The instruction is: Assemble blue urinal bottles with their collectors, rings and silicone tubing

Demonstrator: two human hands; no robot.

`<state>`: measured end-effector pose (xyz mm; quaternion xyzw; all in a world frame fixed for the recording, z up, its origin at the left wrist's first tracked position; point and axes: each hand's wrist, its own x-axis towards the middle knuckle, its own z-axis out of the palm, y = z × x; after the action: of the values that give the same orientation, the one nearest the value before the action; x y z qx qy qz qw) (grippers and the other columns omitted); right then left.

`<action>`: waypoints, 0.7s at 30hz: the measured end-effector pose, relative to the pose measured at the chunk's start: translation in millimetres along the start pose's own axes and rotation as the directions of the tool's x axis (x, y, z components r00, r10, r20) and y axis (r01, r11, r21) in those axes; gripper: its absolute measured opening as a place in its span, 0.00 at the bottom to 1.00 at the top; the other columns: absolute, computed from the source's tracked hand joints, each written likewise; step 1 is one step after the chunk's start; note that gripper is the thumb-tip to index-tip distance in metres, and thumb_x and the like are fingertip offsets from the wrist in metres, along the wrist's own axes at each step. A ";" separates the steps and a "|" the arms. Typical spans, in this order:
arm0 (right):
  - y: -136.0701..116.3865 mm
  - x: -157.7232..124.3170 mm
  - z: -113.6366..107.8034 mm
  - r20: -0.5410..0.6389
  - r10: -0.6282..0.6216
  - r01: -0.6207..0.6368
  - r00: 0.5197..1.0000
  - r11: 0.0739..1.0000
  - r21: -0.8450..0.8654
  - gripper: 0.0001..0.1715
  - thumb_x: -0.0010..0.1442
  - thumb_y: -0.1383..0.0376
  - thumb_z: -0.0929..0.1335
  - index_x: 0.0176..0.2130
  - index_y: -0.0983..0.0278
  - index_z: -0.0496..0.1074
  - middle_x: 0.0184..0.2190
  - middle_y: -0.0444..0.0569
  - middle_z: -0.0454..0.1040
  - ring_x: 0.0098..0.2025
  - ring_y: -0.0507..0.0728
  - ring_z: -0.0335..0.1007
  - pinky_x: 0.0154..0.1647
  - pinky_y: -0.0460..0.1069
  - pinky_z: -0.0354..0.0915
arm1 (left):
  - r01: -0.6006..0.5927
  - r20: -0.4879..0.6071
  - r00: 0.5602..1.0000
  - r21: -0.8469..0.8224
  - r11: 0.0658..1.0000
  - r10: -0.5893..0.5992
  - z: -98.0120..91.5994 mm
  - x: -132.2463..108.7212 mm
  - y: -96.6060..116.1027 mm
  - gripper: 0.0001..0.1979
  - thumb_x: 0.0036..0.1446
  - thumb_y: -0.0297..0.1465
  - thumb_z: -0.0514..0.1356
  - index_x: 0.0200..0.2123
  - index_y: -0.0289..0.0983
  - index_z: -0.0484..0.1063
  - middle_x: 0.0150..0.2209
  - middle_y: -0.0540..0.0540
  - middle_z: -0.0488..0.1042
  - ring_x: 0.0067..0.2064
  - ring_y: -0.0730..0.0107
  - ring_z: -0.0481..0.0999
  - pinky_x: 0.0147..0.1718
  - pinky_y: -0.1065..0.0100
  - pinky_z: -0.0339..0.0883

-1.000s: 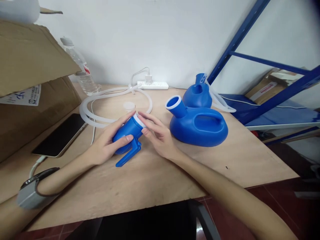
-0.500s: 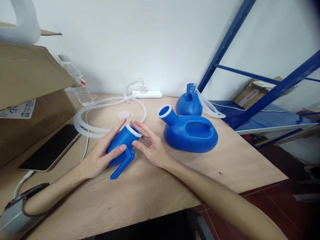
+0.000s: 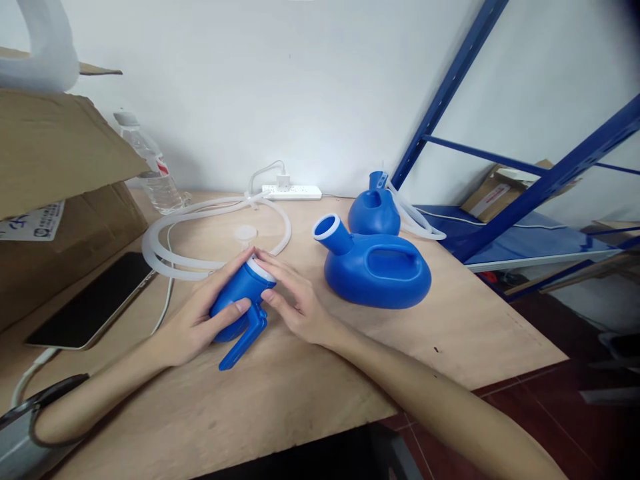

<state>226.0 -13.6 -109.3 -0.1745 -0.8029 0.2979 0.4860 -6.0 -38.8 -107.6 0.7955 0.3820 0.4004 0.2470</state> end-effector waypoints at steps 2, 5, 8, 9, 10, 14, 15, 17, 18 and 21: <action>1.0 -0.2 -0.1 -0.005 -0.007 0.007 1.000 1.000 -0.019 0.29 0.74 0.59 0.66 0.70 0.58 0.66 0.72 0.53 0.64 0.74 0.58 0.59 0.75 0.58 0.57 | -0.004 0.001 1.000 -0.006 1.000 0.004 -0.2 -0.6 -0.4 0.36 0.69 0.41 0.60 0.75 0.55 0.51 0.76 0.49 0.55 0.74 0.45 0.60 0.72 0.43 0.56; 2.4 -0.7 -0.1 -0.023 -0.015 0.014 1.000 0.999 -0.053 0.28 0.74 0.58 0.67 0.70 0.56 0.66 0.72 0.51 0.65 0.73 0.58 0.61 0.74 0.59 0.59 | 0.004 0.009 1.000 -0.022 1.000 -0.004 -1.2 -1.6 -0.2 0.35 0.69 0.41 0.60 0.75 0.56 0.52 0.75 0.50 0.58 0.74 0.45 0.61 0.72 0.43 0.56; 2.4 -1.6 -0.2 -0.035 -0.047 0.044 0.998 0.996 -0.076 0.29 0.74 0.59 0.67 0.70 0.55 0.66 0.71 0.50 0.65 0.73 0.58 0.62 0.74 0.59 0.60 | 0.015 0.019 1.000 -0.037 0.999 -0.014 -2.2 -1.6 0.1 0.35 0.68 0.40 0.60 0.75 0.56 0.54 0.75 0.49 0.60 0.73 0.45 0.62 0.72 0.45 0.58; 2.1 -2.0 -0.1 -0.033 -0.062 0.059 0.998 0.995 -0.084 0.29 0.74 0.60 0.67 0.71 0.55 0.65 0.72 0.50 0.65 0.73 0.58 0.61 0.74 0.59 0.60 | 0.013 0.019 1.000 -0.040 0.999 -0.012 -2.3 -1.5 0.4 0.35 0.68 0.40 0.60 0.74 0.56 0.54 0.75 0.49 0.60 0.73 0.45 0.62 0.72 0.45 0.58; 1.5 -2.4 0.1 -0.030 -0.076 0.073 0.997 0.993 -0.091 0.29 0.74 0.60 0.67 0.71 0.56 0.65 0.72 0.51 0.64 0.73 0.58 0.61 0.74 0.59 0.60 | 0.009 0.020 1.000 -0.041 0.999 -0.008 -2.3 -1.3 0.9 0.35 0.68 0.40 0.60 0.74 0.56 0.54 0.75 0.49 0.60 0.73 0.45 0.62 0.72 0.45 0.58; -1.6 -4.5 2.9 -0.043 -0.089 0.084 0.995 0.992 -0.098 0.28 0.75 0.62 0.65 0.70 0.58 0.66 0.71 0.52 0.66 0.73 0.58 0.61 0.74 0.60 0.60 | 0.003 0.007 1.000 -0.050 0.999 -0.003 -0.8 -1.8 6.7 0.33 0.68 0.40 0.61 0.73 0.55 0.57 0.74 0.48 0.62 0.72 0.45 0.64 0.71 0.46 0.60; -2.5 -4.7 4.0 -0.051 -0.078 0.073 0.996 0.993 -0.092 0.27 0.75 0.62 0.65 0.70 0.58 0.67 0.70 0.52 0.67 0.73 0.58 0.61 0.74 0.60 0.60 | 0.014 0.003 1.000 -0.058 0.998 -0.014 0.1 -2.1 9.1 0.32 0.68 0.40 0.60 0.73 0.54 0.58 0.73 0.47 0.63 0.72 0.45 0.64 0.70 0.46 0.61; -4.5 -3.9 5.8 -0.051 -0.038 0.034 0.998 0.997 -0.073 0.26 0.75 0.60 0.64 0.68 0.58 0.69 0.70 0.51 0.68 0.73 0.58 0.61 0.74 0.59 0.60 | 0.036 -0.012 0.999 -0.075 0.997 -0.037 2.1 -2.5 13.7 0.31 0.69 0.39 0.59 0.72 0.53 0.58 0.73 0.46 0.64 0.71 0.45 0.65 0.69 0.46 0.64; -5.5 -3.0 6.4 -0.048 -0.009 0.007 0.999 0.998 -0.058 0.26 0.75 0.59 0.64 0.68 0.58 0.69 0.70 0.51 0.68 0.73 0.58 0.61 0.74 0.59 0.59 | 0.040 -0.025 0.999 -0.080 0.996 -0.042 3.1 -2.4 15.5 0.30 0.69 0.39 0.59 0.72 0.52 0.58 0.72 0.45 0.64 0.71 0.45 0.66 0.68 0.46 0.65; -8.0 0.8 6.5 -0.033 0.079 -0.078 0.996 0.997 0.003 0.25 0.75 0.55 0.64 0.67 0.54 0.70 0.71 0.48 0.66 0.74 0.58 0.59 0.75 0.59 0.57 | 0.017 -0.069 0.997 -0.056 0.998 -0.021 5.4 -2.0 17.1 0.29 0.70 0.39 0.58 0.71 0.52 0.57 0.71 0.43 0.65 0.70 0.45 0.68 0.66 0.45 0.67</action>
<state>219.9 -21.3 -105.9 -0.2103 -0.7870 0.3147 0.4873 4.7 -50.9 -99.6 0.7702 0.3866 0.4361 0.2592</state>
